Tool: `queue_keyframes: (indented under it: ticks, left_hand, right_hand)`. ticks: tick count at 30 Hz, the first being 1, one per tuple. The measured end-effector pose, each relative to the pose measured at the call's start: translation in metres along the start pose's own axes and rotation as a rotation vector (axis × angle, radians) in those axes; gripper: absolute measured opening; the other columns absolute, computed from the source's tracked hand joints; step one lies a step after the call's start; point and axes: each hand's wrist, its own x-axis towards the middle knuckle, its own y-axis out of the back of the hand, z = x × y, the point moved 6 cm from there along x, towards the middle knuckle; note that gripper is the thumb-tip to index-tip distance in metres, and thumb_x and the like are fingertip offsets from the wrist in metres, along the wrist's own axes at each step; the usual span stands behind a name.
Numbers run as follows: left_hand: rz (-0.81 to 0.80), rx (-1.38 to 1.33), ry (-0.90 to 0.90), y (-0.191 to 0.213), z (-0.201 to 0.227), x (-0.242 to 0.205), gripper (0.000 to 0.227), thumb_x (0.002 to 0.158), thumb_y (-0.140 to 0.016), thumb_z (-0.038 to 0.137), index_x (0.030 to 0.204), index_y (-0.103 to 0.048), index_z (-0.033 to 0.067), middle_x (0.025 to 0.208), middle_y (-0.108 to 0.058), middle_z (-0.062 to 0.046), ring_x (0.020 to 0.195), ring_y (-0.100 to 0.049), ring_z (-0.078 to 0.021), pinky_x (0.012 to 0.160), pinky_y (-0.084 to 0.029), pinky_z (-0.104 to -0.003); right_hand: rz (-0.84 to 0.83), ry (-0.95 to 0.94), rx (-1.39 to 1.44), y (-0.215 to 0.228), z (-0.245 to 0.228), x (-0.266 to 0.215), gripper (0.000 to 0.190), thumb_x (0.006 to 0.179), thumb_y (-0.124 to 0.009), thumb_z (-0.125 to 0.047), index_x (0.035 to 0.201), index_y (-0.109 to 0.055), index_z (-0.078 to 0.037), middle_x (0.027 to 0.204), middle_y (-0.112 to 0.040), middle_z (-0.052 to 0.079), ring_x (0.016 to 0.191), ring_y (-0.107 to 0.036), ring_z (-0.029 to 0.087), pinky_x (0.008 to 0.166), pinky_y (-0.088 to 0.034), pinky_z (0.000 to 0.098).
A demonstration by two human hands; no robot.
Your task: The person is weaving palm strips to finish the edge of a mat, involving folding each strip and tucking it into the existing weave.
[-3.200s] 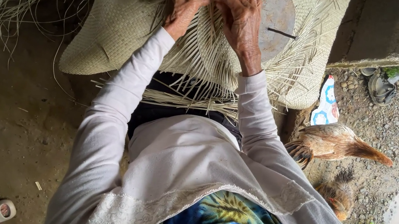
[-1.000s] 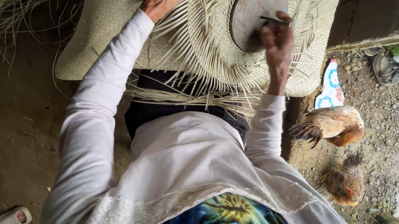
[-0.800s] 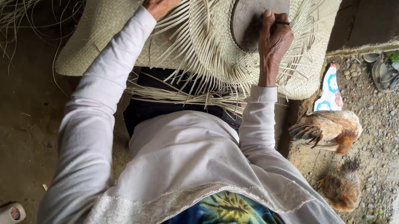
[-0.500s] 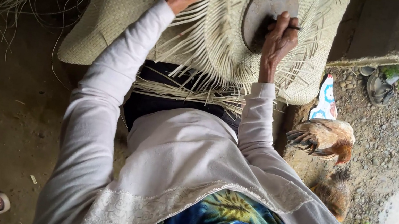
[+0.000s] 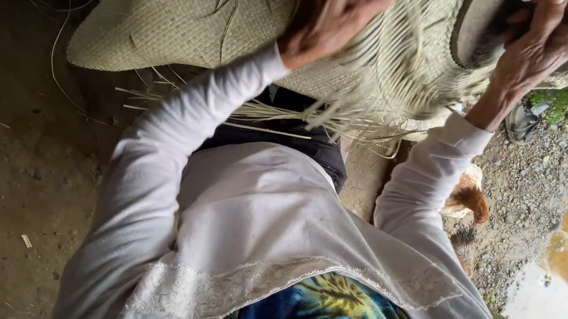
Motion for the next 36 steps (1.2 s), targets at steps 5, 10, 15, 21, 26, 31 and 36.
queue_keyframes:
  ticks: [5, 10, 15, 21, 26, 31, 36]
  left_hand:
    - [0.391, -0.597, 0.249, -0.01, -0.013, -0.084, 0.03, 0.089, -0.055, 0.023, 0.064, -0.041, 0.0132, 0.055, -0.035, 0.002, 0.048, -0.029, -0.009, 0.049, -0.03, -0.021]
    - [0.431, -0.285, 0.508, -0.025, -0.042, -0.148, 0.018, 0.087, -0.058, 0.022, 0.075, -0.057, 0.008, 0.063, -0.053, -0.001, 0.053, -0.044, -0.0099, 0.051, -0.039, -0.024]
    - [0.494, -0.206, 0.559, -0.015, -0.057, -0.16, 0.019, 0.082, -0.063, 0.02, 0.069, -0.058, 0.0064, 0.061, -0.049, 0.0, 0.054, -0.044, -0.0111, 0.051, -0.036, -0.026]
    - [0.494, -0.181, 0.631, -0.02, -0.067, -0.158, 0.019, 0.079, -0.063, 0.023, 0.067, -0.059, 0.0083, 0.058, -0.051, 0.001, 0.052, -0.043, -0.01, 0.049, -0.034, -0.026]
    - [0.427, -0.295, 0.721, -0.016, -0.064, -0.156, 0.024, 0.082, -0.062, 0.028, 0.069, -0.062, 0.0082, 0.05, -0.044, 0.005, 0.048, -0.036, -0.0076, 0.046, -0.029, -0.025]
    - [0.415, -0.391, 0.773, -0.018, -0.057, -0.156, 0.018, 0.081, -0.063, 0.021, 0.075, -0.065, 0.0043, 0.056, -0.051, 0.003, 0.054, -0.043, -0.0073, 0.051, -0.036, -0.024]
    - [0.366, -0.378, 0.884, -0.021, -0.063, -0.155, 0.016, 0.077, -0.065, 0.023, 0.078, -0.066, 0.0075, 0.066, -0.063, 0.0, 0.061, -0.052, -0.0075, 0.058, -0.043, -0.023]
  right_hand:
    - [-0.195, 0.191, -0.165, -0.027, 0.014, -0.015, 0.034, 0.106, -0.05, -0.027, 0.107, -0.061, 0.006, 0.061, -0.061, 0.013, 0.043, -0.056, 0.017, 0.039, -0.049, 0.0262]
    - [-0.225, -0.125, 0.054, -0.072, 0.06, -0.051, 0.038, 0.095, -0.052, -0.041, 0.083, -0.056, -0.005, 0.065, -0.061, 0.007, 0.049, -0.055, 0.014, 0.042, -0.043, 0.0248]
    - [-0.222, -0.147, 0.13, -0.095, 0.069, -0.075, 0.03, 0.096, -0.052, -0.03, 0.079, -0.054, -0.005, 0.064, -0.058, 0.006, 0.047, -0.054, 0.014, 0.04, -0.042, 0.0246]
    - [-0.361, -0.108, -0.236, -0.084, 0.081, -0.083, 0.027, 0.098, -0.049, -0.028, 0.082, -0.052, -0.006, 0.062, -0.059, 0.004, 0.045, -0.05, 0.008, 0.038, -0.039, 0.02]
    - [-0.426, 0.123, -0.59, -0.085, 0.017, -0.084, 0.019, 0.094, -0.058, -0.006, 0.077, -0.051, -0.009, 0.059, -0.056, -0.002, 0.041, -0.04, 0.005, 0.036, -0.031, 0.0182]
    - [-0.696, 0.521, -0.075, -0.132, -0.086, -0.095, 0.018, 0.088, -0.065, 0.015, 0.087, -0.063, -0.002, 0.092, -0.061, 0.01, 0.088, -0.055, 0.025, 0.071, -0.048, 0.0342]
    - [-0.747, 0.83, -0.459, -0.16, -0.089, -0.102, 0.018, 0.08, -0.073, 0.0, 0.094, -0.067, -0.01, 0.089, -0.058, 0.001, 0.08, -0.047, 0.019, 0.062, -0.051, 0.0293]
